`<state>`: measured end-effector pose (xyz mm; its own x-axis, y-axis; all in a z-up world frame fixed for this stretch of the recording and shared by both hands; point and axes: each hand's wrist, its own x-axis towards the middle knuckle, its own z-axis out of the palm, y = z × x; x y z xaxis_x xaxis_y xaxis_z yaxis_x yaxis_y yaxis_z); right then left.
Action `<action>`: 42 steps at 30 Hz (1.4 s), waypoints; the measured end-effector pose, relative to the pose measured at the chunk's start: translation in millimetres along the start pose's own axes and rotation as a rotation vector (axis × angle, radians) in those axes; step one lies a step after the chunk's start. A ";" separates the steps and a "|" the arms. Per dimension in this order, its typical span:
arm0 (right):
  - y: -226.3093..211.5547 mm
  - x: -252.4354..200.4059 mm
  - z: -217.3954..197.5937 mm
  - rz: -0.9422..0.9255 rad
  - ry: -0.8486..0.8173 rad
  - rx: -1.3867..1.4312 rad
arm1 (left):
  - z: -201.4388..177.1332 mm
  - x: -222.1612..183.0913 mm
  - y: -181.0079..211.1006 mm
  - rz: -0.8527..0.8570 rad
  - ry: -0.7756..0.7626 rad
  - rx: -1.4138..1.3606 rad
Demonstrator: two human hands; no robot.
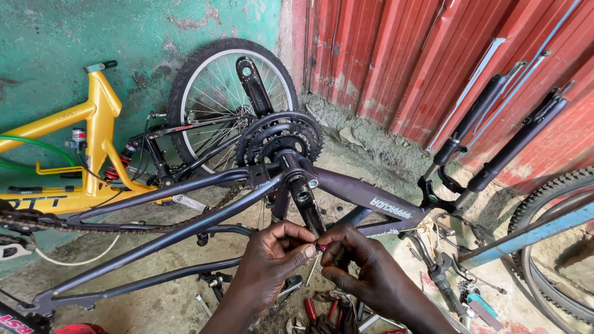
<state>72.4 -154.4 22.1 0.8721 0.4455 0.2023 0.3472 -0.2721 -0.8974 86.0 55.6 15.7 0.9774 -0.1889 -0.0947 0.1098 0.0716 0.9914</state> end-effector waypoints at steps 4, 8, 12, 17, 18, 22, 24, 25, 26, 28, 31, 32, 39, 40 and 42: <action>-1.7 1.7 0.7 -0.026 -0.001 -0.026 | 3.1 -2.6 7.2 -0.092 0.058 -0.040; -2.1 0.4 -1.8 0.038 0.011 -0.036 | 1.5 -1.7 7.5 -0.090 0.064 0.108; 4.3 0.4 -5.0 -0.004 0.027 -0.075 | 2.1 -0.8 10.1 -0.137 0.097 -0.090; 3.8 0.2 -4.0 -0.014 0.034 0.023 | 2.1 -0.7 7.9 -0.177 0.104 -0.179; 2.4 0.5 -3.5 -0.004 0.029 0.033 | 1.5 0.2 4.6 -0.124 0.090 -0.157; 1.8 1.2 -2.1 -0.020 0.018 0.065 | 2.5 -1.0 7.8 -0.053 0.070 -0.082; -0.5 1.8 -3.1 -0.027 0.015 0.040 | 3.2 1.4 6.9 -0.075 0.071 -0.100; -1.3 1.6 -3.3 -0.035 0.013 0.015 | 3.6 2.2 5.9 -0.096 0.072 -0.118; -1.5 1.0 -3.2 -0.031 0.012 0.016 | 2.4 3.2 2.4 -0.100 0.072 -0.119; -1.9 0.1 -2.9 0.013 0.009 -0.022 | -0.1 5.3 -4.2 -0.031 0.043 -0.095; -0.3 -0.3 -2.0 0.008 -0.001 -0.048 | -4.9 10.8 -17.9 0.054 0.003 -0.112; -0.9 0.3 -1.8 0.007 -0.001 -0.049 | -3.2 9.3 -14.6 0.055 0.002 -0.112; -3.6 0.1 -2.8 0.009 0.001 -0.054 | -2.5 7.1 -11.6 0.032 0.041 -0.117; -3.6 0.0 -3.1 0.022 0.003 -0.050 | -2.3 6.3 -10.1 0.029 0.050 -0.117; 0.7 -1.0 -5.0 0.018 0.011 -0.052 | -0.2 3.0 -0.6 -0.003 0.079 -0.114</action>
<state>73.5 -159.3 23.3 0.8821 0.4308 0.1905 0.3483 -0.3241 -0.8796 88.9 55.2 14.8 0.9877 -0.1124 -0.1089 0.1282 0.1828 0.9748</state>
